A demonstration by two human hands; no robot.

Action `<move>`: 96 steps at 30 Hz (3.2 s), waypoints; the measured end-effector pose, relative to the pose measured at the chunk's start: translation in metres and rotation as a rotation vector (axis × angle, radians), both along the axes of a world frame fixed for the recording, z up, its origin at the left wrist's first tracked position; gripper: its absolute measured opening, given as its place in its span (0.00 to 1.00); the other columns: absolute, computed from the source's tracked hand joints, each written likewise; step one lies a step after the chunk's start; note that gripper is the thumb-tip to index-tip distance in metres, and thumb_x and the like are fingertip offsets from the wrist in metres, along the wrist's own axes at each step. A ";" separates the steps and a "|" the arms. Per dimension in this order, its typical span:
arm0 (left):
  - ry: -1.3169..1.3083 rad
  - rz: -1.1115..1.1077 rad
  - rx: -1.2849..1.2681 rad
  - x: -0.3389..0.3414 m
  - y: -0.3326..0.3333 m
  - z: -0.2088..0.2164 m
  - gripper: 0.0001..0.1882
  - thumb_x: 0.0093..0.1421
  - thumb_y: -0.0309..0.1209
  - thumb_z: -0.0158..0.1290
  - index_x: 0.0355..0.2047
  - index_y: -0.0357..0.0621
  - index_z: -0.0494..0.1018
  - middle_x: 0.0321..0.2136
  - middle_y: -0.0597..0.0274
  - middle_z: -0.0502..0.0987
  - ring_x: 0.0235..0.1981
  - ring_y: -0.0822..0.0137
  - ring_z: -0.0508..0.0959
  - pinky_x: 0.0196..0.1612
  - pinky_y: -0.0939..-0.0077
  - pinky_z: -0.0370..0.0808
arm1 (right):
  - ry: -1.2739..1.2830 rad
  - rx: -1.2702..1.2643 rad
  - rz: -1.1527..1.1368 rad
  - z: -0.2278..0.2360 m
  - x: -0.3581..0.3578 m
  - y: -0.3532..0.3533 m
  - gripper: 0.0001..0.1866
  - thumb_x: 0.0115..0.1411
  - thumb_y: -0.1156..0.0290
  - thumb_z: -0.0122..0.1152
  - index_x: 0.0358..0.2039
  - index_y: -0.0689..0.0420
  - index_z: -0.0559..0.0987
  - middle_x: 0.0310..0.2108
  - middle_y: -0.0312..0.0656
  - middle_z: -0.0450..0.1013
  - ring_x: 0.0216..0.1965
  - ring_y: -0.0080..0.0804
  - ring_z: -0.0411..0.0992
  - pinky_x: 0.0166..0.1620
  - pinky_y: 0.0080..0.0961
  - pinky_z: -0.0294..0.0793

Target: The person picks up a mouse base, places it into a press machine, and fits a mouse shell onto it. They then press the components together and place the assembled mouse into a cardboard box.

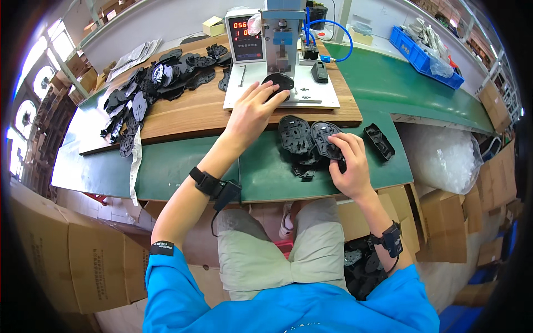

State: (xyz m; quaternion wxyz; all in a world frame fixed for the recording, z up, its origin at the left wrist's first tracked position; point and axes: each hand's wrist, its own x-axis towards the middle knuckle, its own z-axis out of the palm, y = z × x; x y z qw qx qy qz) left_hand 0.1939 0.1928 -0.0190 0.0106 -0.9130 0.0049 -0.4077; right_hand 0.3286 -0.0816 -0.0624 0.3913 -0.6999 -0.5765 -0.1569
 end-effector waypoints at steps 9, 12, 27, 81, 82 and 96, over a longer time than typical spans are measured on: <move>0.017 0.023 -0.026 0.009 -0.013 0.000 0.23 0.60 0.18 0.57 0.57 0.44 0.79 0.56 0.49 0.82 0.62 0.46 0.79 0.62 0.56 0.78 | 0.051 -0.157 0.078 0.002 -0.003 0.002 0.28 0.53 0.77 0.66 0.57 0.61 0.77 0.57 0.49 0.72 0.62 0.54 0.67 0.65 0.45 0.72; 0.026 0.024 -0.045 0.015 -0.014 -0.005 0.25 0.58 0.18 0.58 0.57 0.44 0.79 0.56 0.49 0.81 0.61 0.46 0.79 0.63 0.55 0.78 | 0.057 -0.188 0.068 0.002 -0.002 0.002 0.29 0.53 0.76 0.67 0.58 0.61 0.77 0.57 0.49 0.72 0.62 0.54 0.67 0.65 0.45 0.71; 0.091 -0.001 -0.068 0.015 -0.009 -0.006 0.28 0.60 0.19 0.59 0.62 0.36 0.69 0.53 0.43 0.80 0.58 0.43 0.79 0.61 0.53 0.77 | -0.022 -0.022 0.027 0.007 0.013 0.005 0.20 0.66 0.66 0.55 0.55 0.61 0.80 0.57 0.49 0.74 0.59 0.52 0.71 0.64 0.45 0.68; 0.582 0.489 -0.601 -0.115 0.092 0.014 0.21 0.62 0.37 0.67 0.54 0.43 0.82 0.53 0.45 0.82 0.55 0.45 0.79 0.61 0.58 0.74 | -0.254 -0.245 -0.029 0.071 0.004 0.138 0.19 0.50 0.77 0.69 0.45 0.57 0.85 0.41 0.42 0.81 0.45 0.42 0.78 0.51 0.40 0.79; 0.579 0.489 -0.603 -0.116 0.095 0.009 0.21 0.62 0.37 0.67 0.54 0.43 0.82 0.53 0.45 0.82 0.55 0.45 0.79 0.61 0.58 0.74 | -0.258 -0.246 -0.027 0.071 0.003 0.138 0.19 0.50 0.77 0.69 0.45 0.57 0.85 0.41 0.42 0.81 0.45 0.42 0.78 0.51 0.40 0.79; 0.506 0.461 -0.517 -0.117 0.098 -0.004 0.40 0.44 0.38 0.77 0.60 0.47 0.79 0.65 0.53 0.75 0.67 0.51 0.71 0.69 0.59 0.70 | -0.111 -0.009 0.039 0.080 -0.023 0.111 0.17 0.52 0.82 0.67 0.45 0.61 0.82 0.42 0.47 0.80 0.48 0.48 0.77 0.50 0.40 0.78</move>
